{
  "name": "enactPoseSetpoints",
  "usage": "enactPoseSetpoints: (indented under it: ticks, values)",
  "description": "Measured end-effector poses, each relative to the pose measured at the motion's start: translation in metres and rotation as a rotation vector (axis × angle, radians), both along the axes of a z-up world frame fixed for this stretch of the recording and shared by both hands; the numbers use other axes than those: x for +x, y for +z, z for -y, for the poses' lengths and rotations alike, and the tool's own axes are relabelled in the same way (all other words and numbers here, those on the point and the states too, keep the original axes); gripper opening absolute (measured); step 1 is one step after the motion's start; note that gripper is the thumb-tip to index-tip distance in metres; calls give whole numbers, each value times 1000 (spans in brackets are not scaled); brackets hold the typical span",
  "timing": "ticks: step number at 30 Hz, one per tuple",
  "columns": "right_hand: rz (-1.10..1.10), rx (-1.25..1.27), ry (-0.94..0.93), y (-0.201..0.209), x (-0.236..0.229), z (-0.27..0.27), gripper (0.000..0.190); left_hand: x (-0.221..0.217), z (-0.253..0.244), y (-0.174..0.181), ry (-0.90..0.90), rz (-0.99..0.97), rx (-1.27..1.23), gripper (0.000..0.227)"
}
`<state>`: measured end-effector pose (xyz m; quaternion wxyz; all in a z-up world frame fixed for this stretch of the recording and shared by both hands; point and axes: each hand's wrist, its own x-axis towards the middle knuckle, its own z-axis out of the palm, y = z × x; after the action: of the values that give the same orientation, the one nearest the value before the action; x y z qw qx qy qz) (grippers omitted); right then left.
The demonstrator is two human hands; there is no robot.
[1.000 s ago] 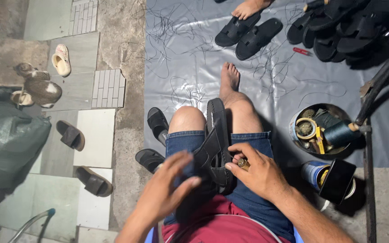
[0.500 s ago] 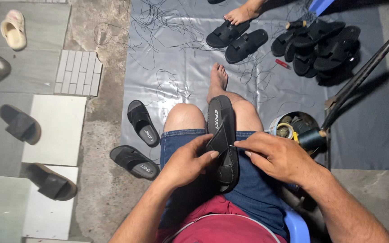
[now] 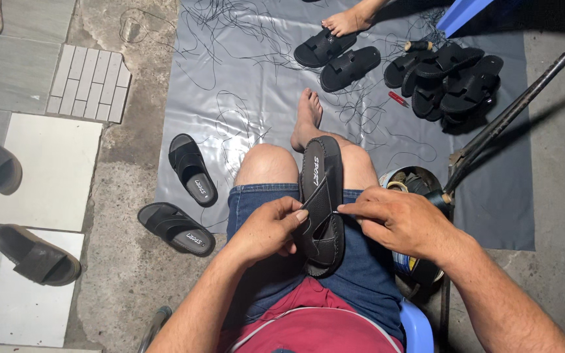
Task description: The person sits on a blue plastic chair and sews a black slipper held on their lap using a needle and thread. They repeatedly push the needle through the slipper's strap and pull the thread to stitch it. Another person is visible in the background, also working on slippers.
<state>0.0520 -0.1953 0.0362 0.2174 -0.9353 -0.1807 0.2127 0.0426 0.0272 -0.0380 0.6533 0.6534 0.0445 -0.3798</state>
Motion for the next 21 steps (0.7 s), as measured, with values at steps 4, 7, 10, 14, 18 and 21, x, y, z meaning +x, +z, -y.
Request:
enactPoseSetpoints:
  ticks: [4,7,10,14,18,21]
  values:
    - [-7,0,1,-2,2,1,29,-1,1,-3,17,6,-13,25]
    - [-18,-9,8,-5,3,4,30,0,1,-1,23,0,-6,25]
    - [-27,-19,7,-8,2,7,32,1,2,2,27,-16,-1,24]
    - [3,-58,46,-12,2,9,33,1,2,3,41,-25,-5,24]
    - [28,-120,109,-12,-2,5,34,-1,4,0,54,-30,-5,24]
    - [123,-255,139,-7,-8,-5,32,-1,7,7,74,-29,24,23]
